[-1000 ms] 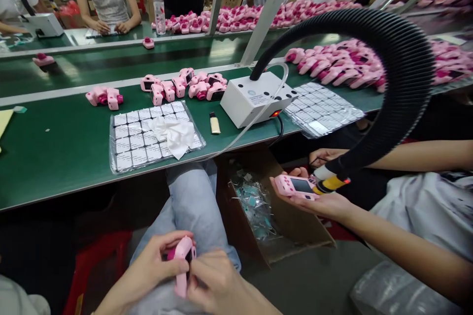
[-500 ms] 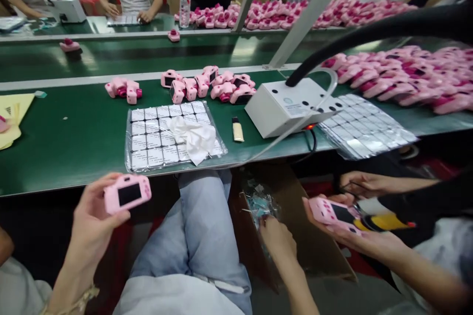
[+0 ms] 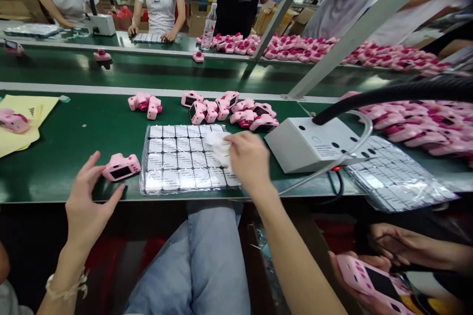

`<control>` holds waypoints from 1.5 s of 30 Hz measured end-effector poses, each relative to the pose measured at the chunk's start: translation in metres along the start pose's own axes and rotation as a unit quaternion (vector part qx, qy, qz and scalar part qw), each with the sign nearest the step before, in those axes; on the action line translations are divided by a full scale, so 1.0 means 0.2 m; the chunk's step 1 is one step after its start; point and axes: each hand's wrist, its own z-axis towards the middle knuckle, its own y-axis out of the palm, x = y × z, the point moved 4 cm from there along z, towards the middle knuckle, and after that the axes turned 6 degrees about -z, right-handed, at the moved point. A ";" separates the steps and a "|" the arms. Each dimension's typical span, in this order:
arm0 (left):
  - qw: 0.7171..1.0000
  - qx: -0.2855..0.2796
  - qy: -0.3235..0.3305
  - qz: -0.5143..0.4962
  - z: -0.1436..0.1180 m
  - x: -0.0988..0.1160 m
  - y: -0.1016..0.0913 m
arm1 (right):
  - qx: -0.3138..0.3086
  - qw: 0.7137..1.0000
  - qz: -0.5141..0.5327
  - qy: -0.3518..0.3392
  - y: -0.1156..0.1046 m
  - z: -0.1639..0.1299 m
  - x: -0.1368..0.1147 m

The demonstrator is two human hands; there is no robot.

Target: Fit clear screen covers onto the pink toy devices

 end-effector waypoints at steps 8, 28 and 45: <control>0.980 -0.055 0.189 -0.034 0.07 0.48 0.29 | -0.005 0.992 0.083 0.100 -0.05 0.01 -0.02; 0.973 -0.212 0.074 0.061 0.27 0.29 0.78 | -0.175 0.981 0.084 -0.009 0.16 0.33 -0.34; 0.974 -0.128 -0.004 0.190 0.24 0.32 0.74 | -0.208 0.920 0.097 -0.317 0.29 0.54 -0.80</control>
